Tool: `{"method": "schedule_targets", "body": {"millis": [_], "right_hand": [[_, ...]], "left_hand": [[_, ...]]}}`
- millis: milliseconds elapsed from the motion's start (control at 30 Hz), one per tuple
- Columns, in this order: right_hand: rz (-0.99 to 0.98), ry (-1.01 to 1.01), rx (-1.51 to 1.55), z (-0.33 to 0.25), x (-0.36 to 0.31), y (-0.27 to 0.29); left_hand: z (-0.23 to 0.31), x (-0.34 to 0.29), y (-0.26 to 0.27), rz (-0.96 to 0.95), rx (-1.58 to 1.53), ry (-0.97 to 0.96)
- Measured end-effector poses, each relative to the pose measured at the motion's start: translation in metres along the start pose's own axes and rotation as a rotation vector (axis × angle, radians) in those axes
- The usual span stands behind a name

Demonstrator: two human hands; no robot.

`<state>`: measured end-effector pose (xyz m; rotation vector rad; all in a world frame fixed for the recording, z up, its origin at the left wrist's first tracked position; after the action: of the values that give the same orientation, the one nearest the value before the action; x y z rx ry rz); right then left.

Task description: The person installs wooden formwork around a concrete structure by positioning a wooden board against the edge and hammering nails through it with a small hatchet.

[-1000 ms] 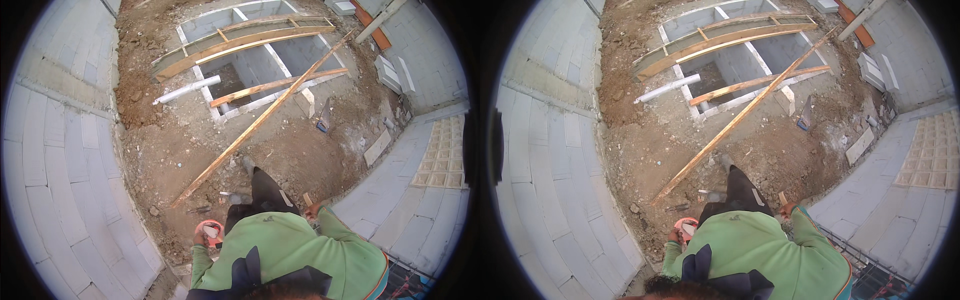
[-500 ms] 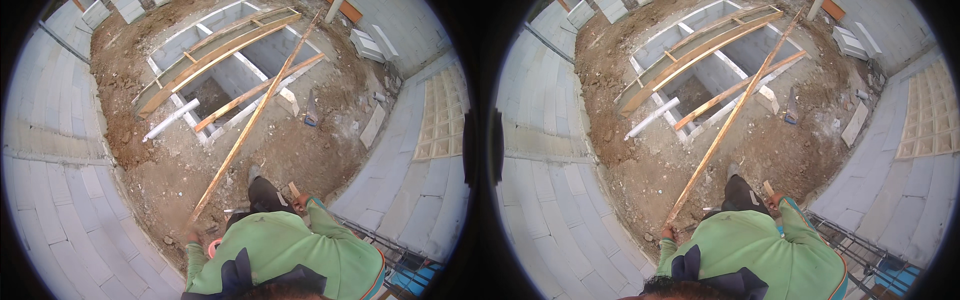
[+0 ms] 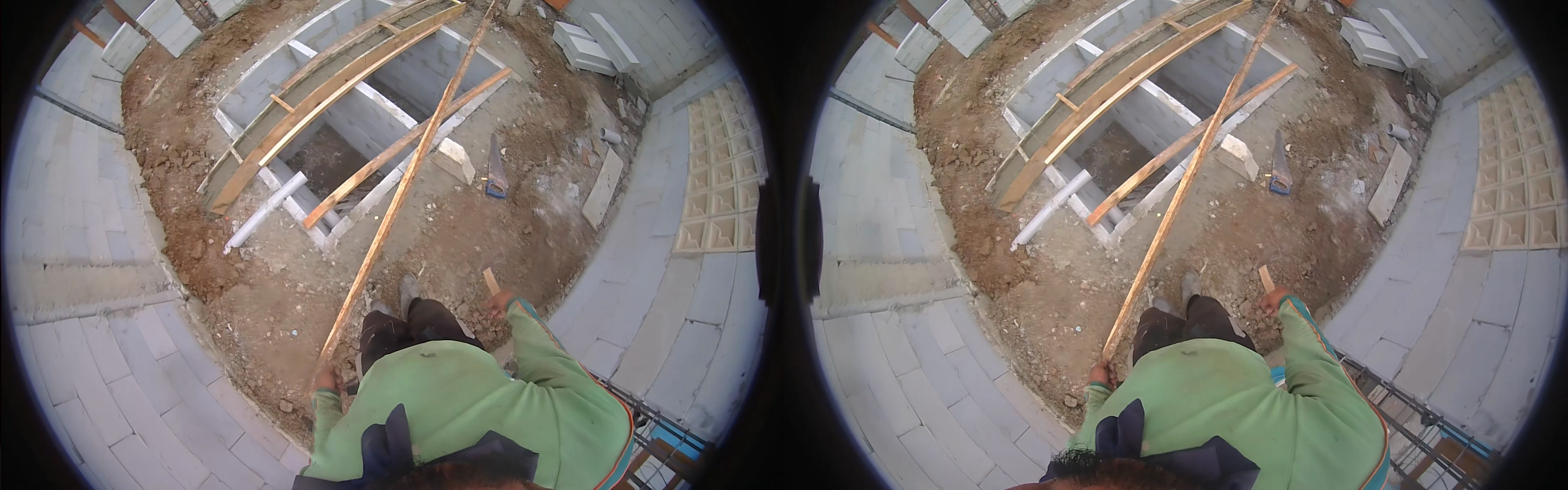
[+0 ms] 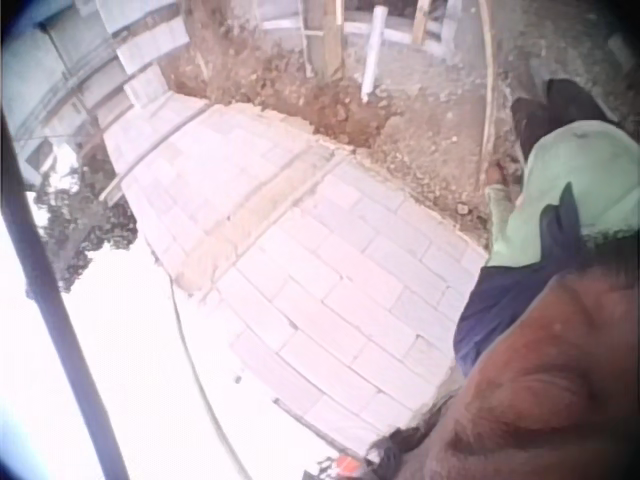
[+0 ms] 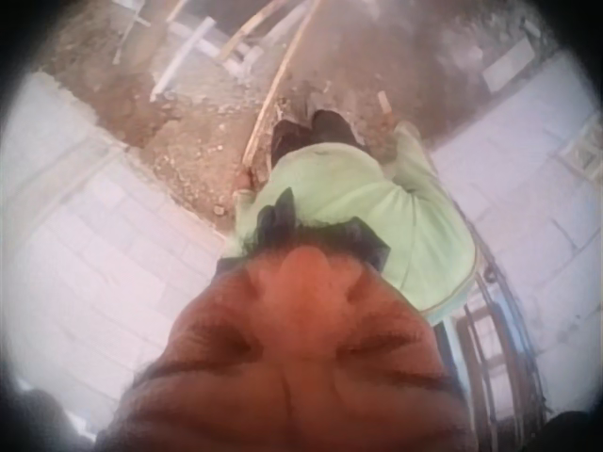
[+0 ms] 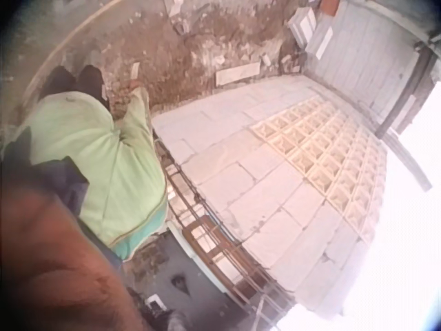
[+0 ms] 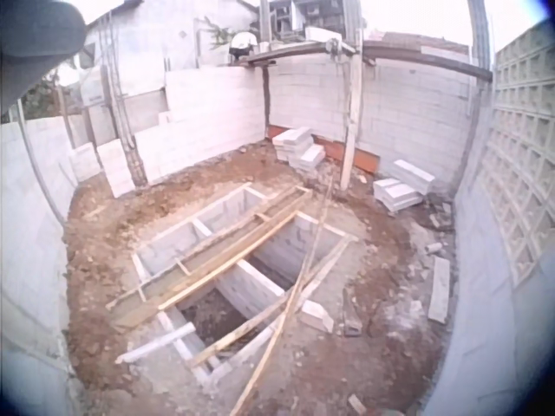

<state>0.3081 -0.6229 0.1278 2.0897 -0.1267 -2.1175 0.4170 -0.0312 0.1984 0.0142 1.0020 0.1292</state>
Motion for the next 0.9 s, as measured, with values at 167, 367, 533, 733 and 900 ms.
{"method": "schedule_targets", "body": {"millis": [167, 367, 533, 733, 900], "right_hand": [[0.147, -0.013, 0.221, -0.025, -0.078, -0.028], [-0.03, -0.157, 0.529, 0.074, -0.066, -0.071], [-0.163, -0.319, 0.517, 0.14, -0.056, -0.099], [0.121, -0.09, -0.421, 0.158, -0.043, -0.088], [0.165, -0.015, -0.151, 0.106, -0.038, -0.048]], "left_hand": [[0.002, 0.017, 0.03, -0.035, 0.068, 0.054], [0.024, 0.081, 0.025, -0.073, -0.062, -0.042], [0.051, 0.106, -0.002, -0.151, -0.058, -0.034], [0.068, 0.105, -0.055, -0.057, -0.057, 0.074], [0.088, 0.139, -0.103, -0.064, -0.014, 0.053]]}}
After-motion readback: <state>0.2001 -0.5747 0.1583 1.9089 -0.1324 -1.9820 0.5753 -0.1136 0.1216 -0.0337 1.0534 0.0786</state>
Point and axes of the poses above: each hand's wrist, its own x-axis towards the middle knuckle, its own y-axis out of the back of the hand, z = x × y, the point moved 4 cm from there along x, towards the middle knuckle, and after that the axes turned 13 degrees about -y, right-handed, at the moved point
